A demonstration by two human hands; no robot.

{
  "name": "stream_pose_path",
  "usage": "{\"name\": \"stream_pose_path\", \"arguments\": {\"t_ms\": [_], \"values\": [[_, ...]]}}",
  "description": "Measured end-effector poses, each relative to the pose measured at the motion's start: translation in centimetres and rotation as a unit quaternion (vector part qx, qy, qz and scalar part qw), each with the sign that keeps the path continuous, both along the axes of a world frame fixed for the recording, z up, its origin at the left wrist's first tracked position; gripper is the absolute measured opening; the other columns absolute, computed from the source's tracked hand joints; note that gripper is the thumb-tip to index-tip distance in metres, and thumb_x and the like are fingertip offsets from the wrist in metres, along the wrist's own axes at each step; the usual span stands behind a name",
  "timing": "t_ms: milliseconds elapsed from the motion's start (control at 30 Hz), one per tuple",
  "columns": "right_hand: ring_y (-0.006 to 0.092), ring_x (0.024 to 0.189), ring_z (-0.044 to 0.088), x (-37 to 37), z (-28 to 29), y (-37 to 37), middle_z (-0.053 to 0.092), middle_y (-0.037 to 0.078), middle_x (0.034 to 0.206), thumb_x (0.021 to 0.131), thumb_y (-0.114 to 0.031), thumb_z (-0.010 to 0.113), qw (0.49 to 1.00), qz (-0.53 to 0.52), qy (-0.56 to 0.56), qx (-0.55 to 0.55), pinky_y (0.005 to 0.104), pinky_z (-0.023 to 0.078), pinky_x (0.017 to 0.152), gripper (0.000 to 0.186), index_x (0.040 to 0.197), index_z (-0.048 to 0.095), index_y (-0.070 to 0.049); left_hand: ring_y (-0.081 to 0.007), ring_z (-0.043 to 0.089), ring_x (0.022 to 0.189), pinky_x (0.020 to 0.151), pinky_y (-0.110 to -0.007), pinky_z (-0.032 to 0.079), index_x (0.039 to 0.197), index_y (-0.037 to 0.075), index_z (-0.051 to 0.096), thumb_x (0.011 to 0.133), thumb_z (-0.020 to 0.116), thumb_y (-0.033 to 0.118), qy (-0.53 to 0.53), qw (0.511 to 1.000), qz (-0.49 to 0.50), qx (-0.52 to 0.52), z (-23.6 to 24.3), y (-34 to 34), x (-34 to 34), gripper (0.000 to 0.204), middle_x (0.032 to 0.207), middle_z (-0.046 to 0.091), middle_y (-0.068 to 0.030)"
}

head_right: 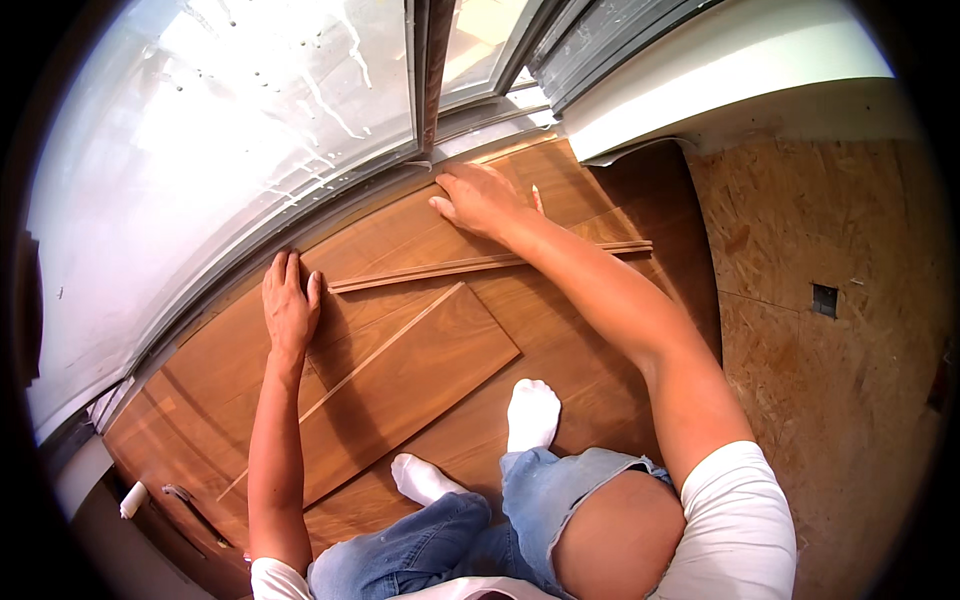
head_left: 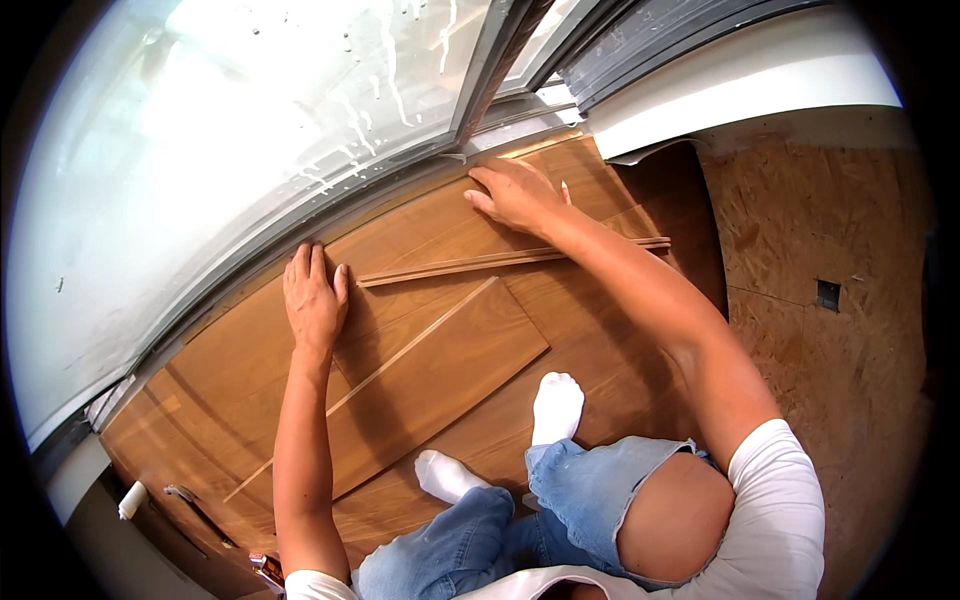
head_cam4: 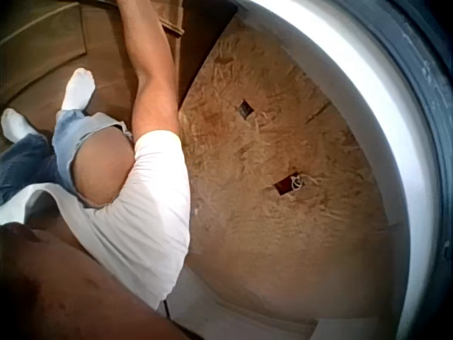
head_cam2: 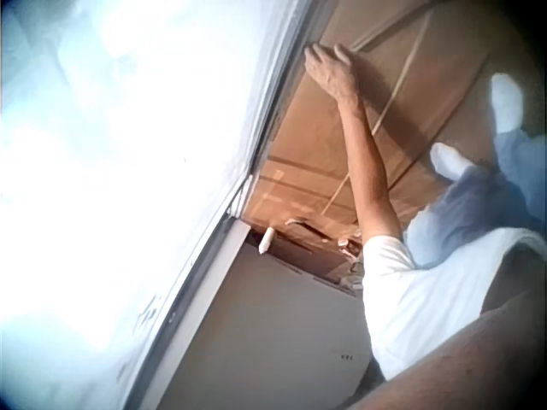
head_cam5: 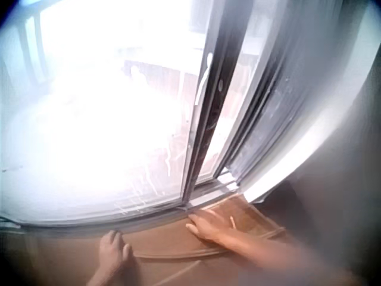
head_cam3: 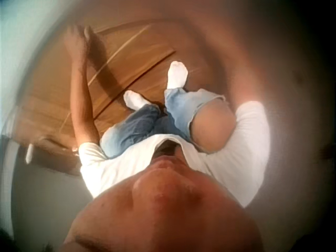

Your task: The person fits and glues thin wooden molding strips onto floorboards along a wall by hand, using a small pry bar to position pieces and marking measurements with a pencil.

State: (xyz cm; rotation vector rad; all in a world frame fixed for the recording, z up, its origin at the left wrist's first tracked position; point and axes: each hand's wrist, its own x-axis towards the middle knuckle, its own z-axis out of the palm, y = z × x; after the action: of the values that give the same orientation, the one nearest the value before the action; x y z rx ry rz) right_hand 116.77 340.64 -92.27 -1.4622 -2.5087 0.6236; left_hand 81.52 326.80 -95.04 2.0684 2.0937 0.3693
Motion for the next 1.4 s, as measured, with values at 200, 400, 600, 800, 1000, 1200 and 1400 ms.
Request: {"name": "stream_pose_path", "arguments": {"t_ms": [200,400,600,800,1000,1200,1400], "values": [[0.0328,0.117,0.065,4.9,-1.7,0.0,0.071,0.015,0.114,0.098,-0.033,0.071,0.988,-0.051,-0.046,0.137,0.0475,0.05,0.105,0.037,0.115,0.072,0.0,-0.0412,0.051,0.137,0.118,-0.049,0.04,0.141,-0.003,0.061,0.099,0.07,0.025,0.02,1.0,-0.008,0.015,-0.4,0.1,0.8,0.052,0.148,0.056,-0.0227],[0.0357,0.121,0.064,7.3,-1.7,0.2,0.071,0.017,0.125,0.1,-0.026,0.068,0.991,-0.078,0.033,0.101,0.045,0.05,0.106,0.035,0.124,0.07,0.0,-0.0417,0.053,0.134,0.116,-0.048,0.042,0.142,-0.001,0.061,0.099,0.07,0.021,0.007,0.998,-0.01,0.059,-0.3,0.0,1.0,0.049,0.146,0.058,-0.0208],[0.0347,0.113,0.068,14.7,0.7,-5.5,0.074,0.014,0.117,0.101,-0.019,0.066,0.974,-0.205,0.034,0.095,0.0431,0.054,0.099,0.025,0.12,0.074,-0.005,-0.0344,0.065,0.108,0.095,-0.045,0.053,0.128,0.004,0.071,0.098,0.076,0.02,-0.102,0.993,-0.001,0.063,1.4,-1.5,1.0,0.035,0.118,0.067,-0.014],[0.0372,0.11,0.068,22.4,1.4,-12.2,0.071,0.016,0.125,0.105,-0.037,0.061,0.884,-0.365,-0.27,0.107,0.0463,0.053,0.1,0.038,0.125,0.072,-0.007,-0.0253,0.066,0.078,0.074,-0.04,0.054,0.117,0.005,0.074,0.096,0.081,0.027,-0.239,0.964,0.086,-0.079,2.3,-1.7,3.2,0.031,0.089,0.066,-0.0095],[0.0404,0.111,0.071,27.5,-1.6,-12.3,0.075,0.023,0.116,0.1,-0.05,0.066,0.867,-0.472,-0.133,-0.089,0.0476,0.055,0.097,0.054,0.126,0.071,-0.003,-0.015,0.062,0.071,0.069,-0.03,0.051,0.106,0.004,0.076,0.1,0.078,0.029,-0.279,0.925,0.202,-0.161,2.3,-1.2,4.0,0.026,0.081,0.07,-0.008],[0.0194,0.096,0.074,22.1,-0.3,-10.7,0.076,0.016,0.111,0.095,-0.029,0.081,0.856,-0.504,0.104,-0.04,0.0328,0.06,0.085,0.052,0.129,0.066,0.008,-0.0074,0.061,0.079,0.074,-0.025,0.051,0.105,-0.001,0.074,0.101,0.078,0.022,-0.441,0.849,0.289,-0.014,1.6,-4.2,-1.3,0.023,0.089,0.072,-0.0005],[0.0222,0.109,0.074,14.7,-3.1,-1.8,0.076,0.02,0.124,0.091,-0.023,0.081,0.85,-0.426,0.307,-0.053,0.0334,0.057,0.097,0.057,0.136,0.066,0.009,-0.0139,0.068,0.104,0.093,-0.029,0.054,0.133,-0.003,0.071,0.1,0.078,0.019,-0.426,0.837,0.335,0.07,-0.2,-3.1,-7.1,0.04,0.119,0.076,-0.0094]]}}
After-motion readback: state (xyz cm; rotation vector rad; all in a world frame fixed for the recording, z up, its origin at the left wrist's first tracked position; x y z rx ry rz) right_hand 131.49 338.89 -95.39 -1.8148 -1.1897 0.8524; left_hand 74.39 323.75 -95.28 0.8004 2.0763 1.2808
